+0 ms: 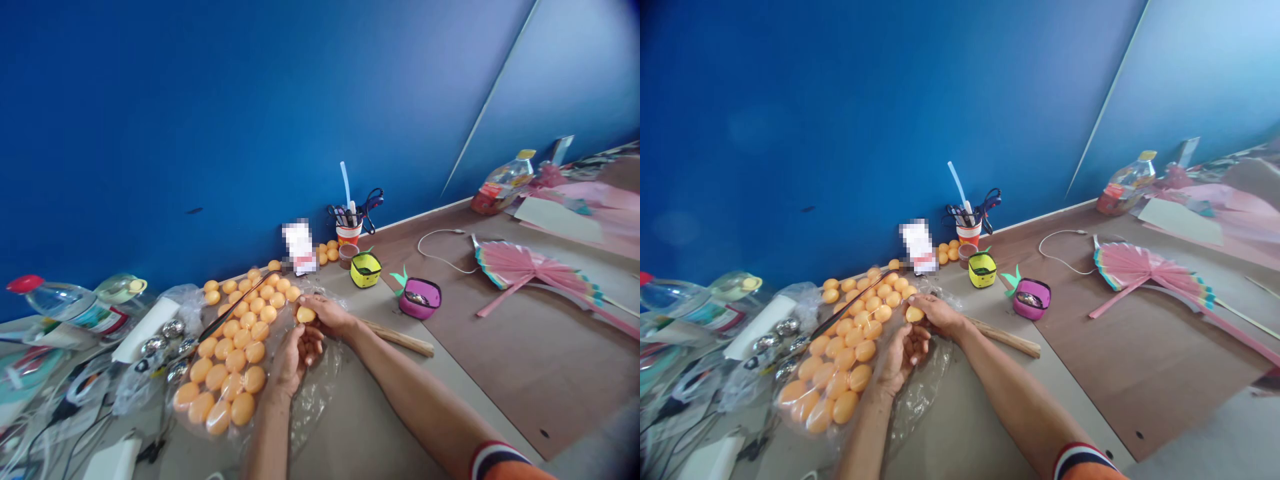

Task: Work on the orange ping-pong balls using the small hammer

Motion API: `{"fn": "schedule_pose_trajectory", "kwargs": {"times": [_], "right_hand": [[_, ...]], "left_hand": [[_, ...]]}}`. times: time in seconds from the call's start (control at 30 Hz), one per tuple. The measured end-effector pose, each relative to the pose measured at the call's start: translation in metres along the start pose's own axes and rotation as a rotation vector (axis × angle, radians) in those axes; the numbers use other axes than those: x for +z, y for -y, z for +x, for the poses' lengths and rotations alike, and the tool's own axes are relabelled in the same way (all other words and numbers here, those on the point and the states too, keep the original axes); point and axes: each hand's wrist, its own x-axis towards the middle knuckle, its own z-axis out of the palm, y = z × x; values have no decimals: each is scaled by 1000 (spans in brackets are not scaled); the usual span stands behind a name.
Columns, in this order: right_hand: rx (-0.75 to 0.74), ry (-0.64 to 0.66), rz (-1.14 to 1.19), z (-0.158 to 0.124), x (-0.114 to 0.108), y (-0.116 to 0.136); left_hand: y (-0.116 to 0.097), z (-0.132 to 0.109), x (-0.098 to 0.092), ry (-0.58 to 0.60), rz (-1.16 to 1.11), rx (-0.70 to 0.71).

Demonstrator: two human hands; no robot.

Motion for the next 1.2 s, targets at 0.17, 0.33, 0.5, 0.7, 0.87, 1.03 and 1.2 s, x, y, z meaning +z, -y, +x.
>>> {"fn": "schedule_pose_trajectory", "kwargs": {"times": [0.17,0.33,0.5,0.7,0.87,1.03,1.2], "right_hand": [[-19,-22,-48,-1,1,0],[-37,-43,-75,-2,4,2],[-48,-33,-96,-2,3,2],[-74,-25,-142,-3,4,5],[-115,-18,-200,-5,7,8],[-130,-7,-189,-3,6,6],[-132,-9,-192,-1,5,3]], "left_hand": [[-1,0,1,10,32,-24],[0,0,2,2,29,-14],[2,1,0,23,17,-14],[1,1,0,4,15,-6],[-1,-1,3,-2,30,-19],[3,0,0,6,12,10],[7,1,-4,15,-45,-19]]}}
